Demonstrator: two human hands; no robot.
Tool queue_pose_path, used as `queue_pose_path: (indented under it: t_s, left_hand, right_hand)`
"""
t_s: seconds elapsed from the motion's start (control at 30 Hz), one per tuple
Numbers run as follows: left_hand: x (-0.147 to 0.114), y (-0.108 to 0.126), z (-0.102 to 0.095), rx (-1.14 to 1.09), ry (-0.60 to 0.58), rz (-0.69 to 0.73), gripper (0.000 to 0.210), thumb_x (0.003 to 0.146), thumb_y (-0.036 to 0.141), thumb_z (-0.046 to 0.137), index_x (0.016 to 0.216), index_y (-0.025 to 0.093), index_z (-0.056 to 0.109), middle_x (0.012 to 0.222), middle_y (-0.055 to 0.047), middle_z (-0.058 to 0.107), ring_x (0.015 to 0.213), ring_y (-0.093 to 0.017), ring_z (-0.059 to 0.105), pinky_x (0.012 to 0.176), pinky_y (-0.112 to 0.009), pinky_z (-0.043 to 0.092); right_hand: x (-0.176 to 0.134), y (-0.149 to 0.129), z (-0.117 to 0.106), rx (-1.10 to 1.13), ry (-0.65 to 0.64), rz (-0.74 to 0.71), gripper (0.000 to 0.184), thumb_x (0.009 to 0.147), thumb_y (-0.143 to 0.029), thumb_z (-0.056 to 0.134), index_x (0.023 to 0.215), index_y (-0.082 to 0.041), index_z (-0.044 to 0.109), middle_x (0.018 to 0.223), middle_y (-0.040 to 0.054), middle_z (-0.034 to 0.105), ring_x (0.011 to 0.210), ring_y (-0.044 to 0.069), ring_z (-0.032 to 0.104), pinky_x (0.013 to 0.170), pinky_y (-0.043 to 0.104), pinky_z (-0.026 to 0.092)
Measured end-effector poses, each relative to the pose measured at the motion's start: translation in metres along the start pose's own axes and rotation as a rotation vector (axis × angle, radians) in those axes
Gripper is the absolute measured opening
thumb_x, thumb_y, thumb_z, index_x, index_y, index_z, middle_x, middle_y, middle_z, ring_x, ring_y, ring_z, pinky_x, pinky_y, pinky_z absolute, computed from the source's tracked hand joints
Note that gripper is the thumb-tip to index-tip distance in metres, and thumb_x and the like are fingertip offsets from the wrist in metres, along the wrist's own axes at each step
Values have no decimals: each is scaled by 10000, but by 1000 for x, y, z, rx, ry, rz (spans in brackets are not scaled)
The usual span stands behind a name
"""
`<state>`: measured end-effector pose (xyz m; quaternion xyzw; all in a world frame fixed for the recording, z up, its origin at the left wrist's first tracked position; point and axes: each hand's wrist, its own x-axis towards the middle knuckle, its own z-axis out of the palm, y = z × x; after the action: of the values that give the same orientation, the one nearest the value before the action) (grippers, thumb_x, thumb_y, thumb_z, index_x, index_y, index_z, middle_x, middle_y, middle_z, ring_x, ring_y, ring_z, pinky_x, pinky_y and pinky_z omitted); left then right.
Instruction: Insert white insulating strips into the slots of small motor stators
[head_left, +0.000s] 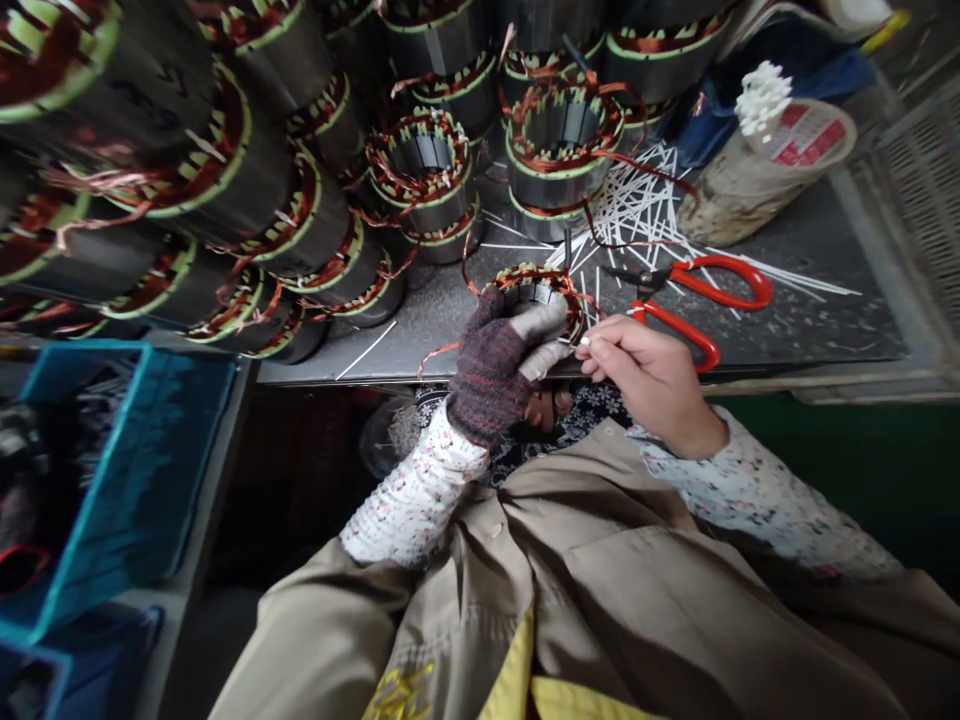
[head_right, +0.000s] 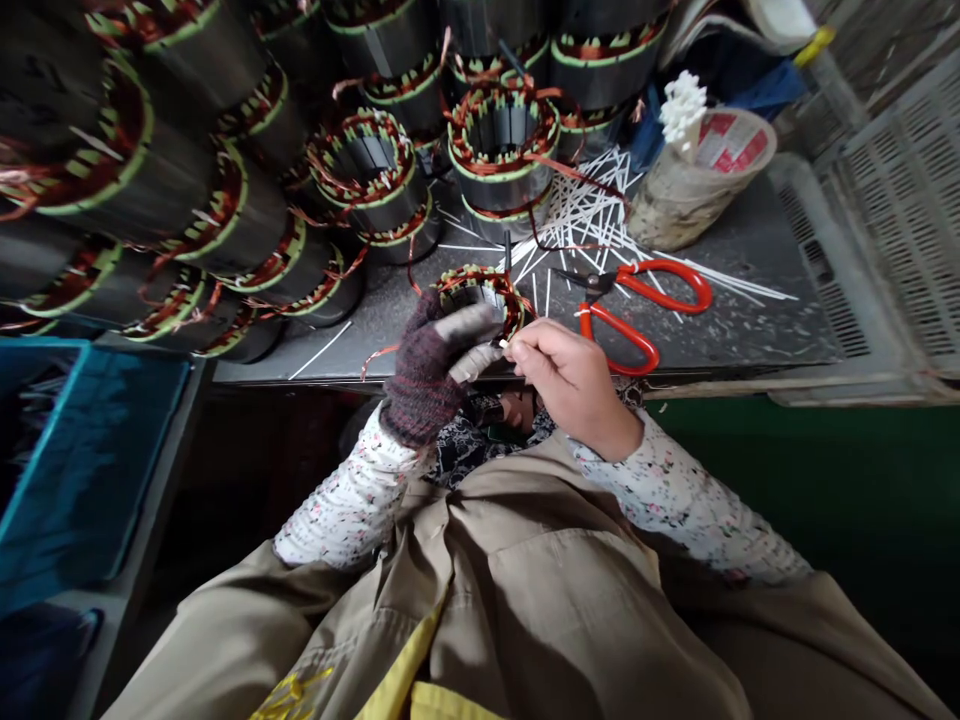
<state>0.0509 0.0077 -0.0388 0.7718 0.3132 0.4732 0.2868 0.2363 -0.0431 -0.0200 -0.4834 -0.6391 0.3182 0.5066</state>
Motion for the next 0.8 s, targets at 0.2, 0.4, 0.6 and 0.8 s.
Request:
queue_pose_path:
  t_s: [0.2,0.4,0.6,0.8]
  left_hand:
    - [9,2,-4,50,-39,143,152,982,231,686,1113,243,762,1036,-24,809,974,-191,774,1055,-447,592]
    - [8,-1,-3,94,-49,214,169,976,242,708,1137,229,755,1067,-31,823,1033,-183,775,1042,-421,586]
    - [7,-3,-4,131,-50,241,167,1011,264,651,1132,227,760,1013,-28,830,1008,-167,779,1088,-419,560]
    - [6,-1,-6,241,-114,215,233,1051,335,561,1185,262,738,1081,-6,823,1063,-166,769,1177,-464,510]
  right_hand:
    - [1,-8,-3,-93,-20,-47,257,994,-318,588,754,-244,639,773,25,676,701,174,617,657,337,518]
    - [9,10,2,-241,10,-81,217,889,-193,606,676,-223,577,672,-2,584,626,146,554,598,310,436]
    - [0,1,-3,-116,21,-49,222,946,-253,591,726,-238,618,773,27,667,683,172,617,656,343,520]
    - [-3,-16,1,-246,-5,-121,206,946,-243,612,745,-253,656,804,37,704,739,186,642,689,347,522]
